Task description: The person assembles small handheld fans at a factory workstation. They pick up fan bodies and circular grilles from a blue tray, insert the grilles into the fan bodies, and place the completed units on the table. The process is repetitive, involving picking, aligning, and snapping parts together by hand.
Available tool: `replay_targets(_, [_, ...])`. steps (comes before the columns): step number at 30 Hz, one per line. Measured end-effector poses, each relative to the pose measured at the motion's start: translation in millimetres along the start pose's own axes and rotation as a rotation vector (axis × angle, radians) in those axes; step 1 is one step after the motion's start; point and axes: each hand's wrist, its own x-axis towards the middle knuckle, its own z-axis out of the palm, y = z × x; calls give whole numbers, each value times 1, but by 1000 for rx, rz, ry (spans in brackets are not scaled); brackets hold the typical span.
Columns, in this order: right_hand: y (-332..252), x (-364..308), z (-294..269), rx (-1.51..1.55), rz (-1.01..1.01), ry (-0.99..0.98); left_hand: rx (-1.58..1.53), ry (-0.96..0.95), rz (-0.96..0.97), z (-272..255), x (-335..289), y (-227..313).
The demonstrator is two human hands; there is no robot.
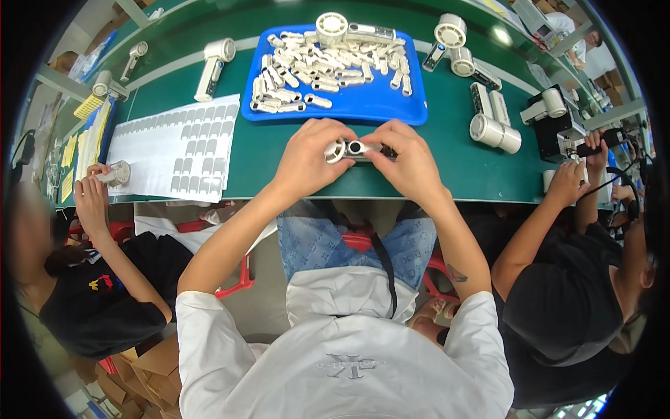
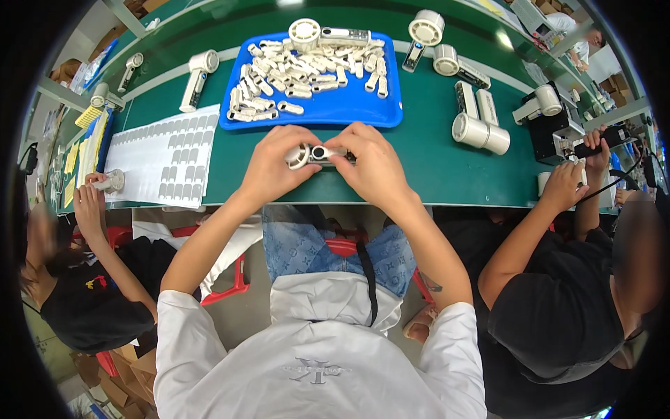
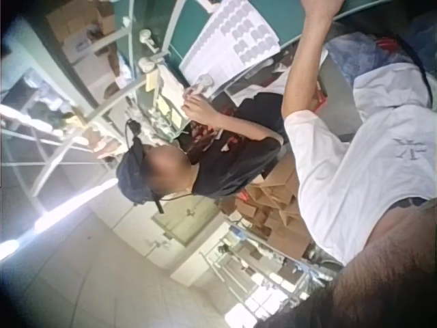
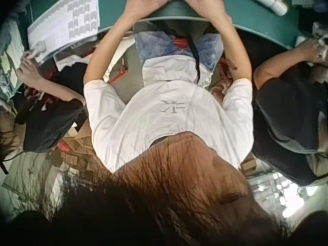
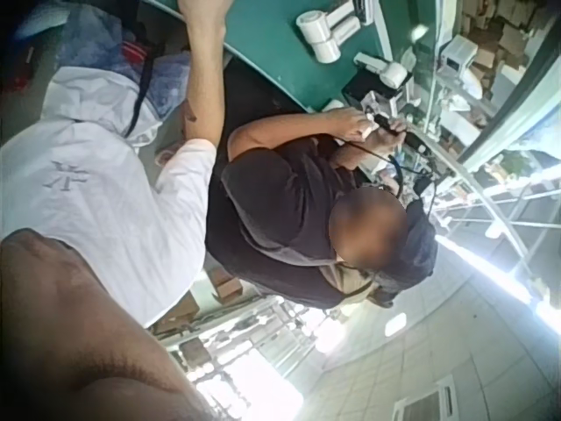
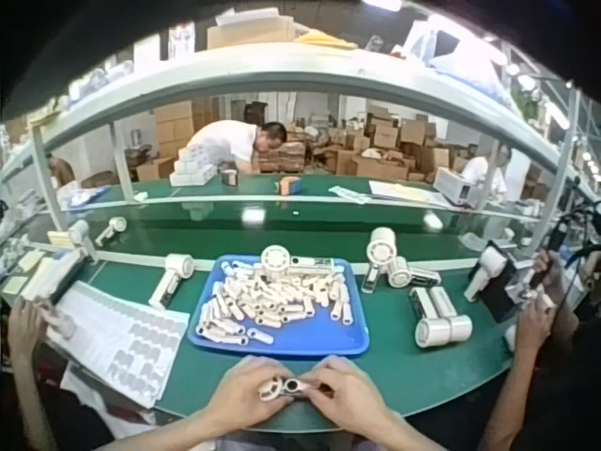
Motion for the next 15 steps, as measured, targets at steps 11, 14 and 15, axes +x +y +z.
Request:
replay_targets(11, [-12, -3, 5, -231, -61, 46, 40, -72, 41, -2, 2, -4])
replay_targets(14, [-13, -4, 8, -248, -71, 25, 106, -119, 49, -4, 1, -4])
replay_targets(15, [-7, -3, 3, -176, -80, -16, 130, -133, 44, -5, 0, -3])
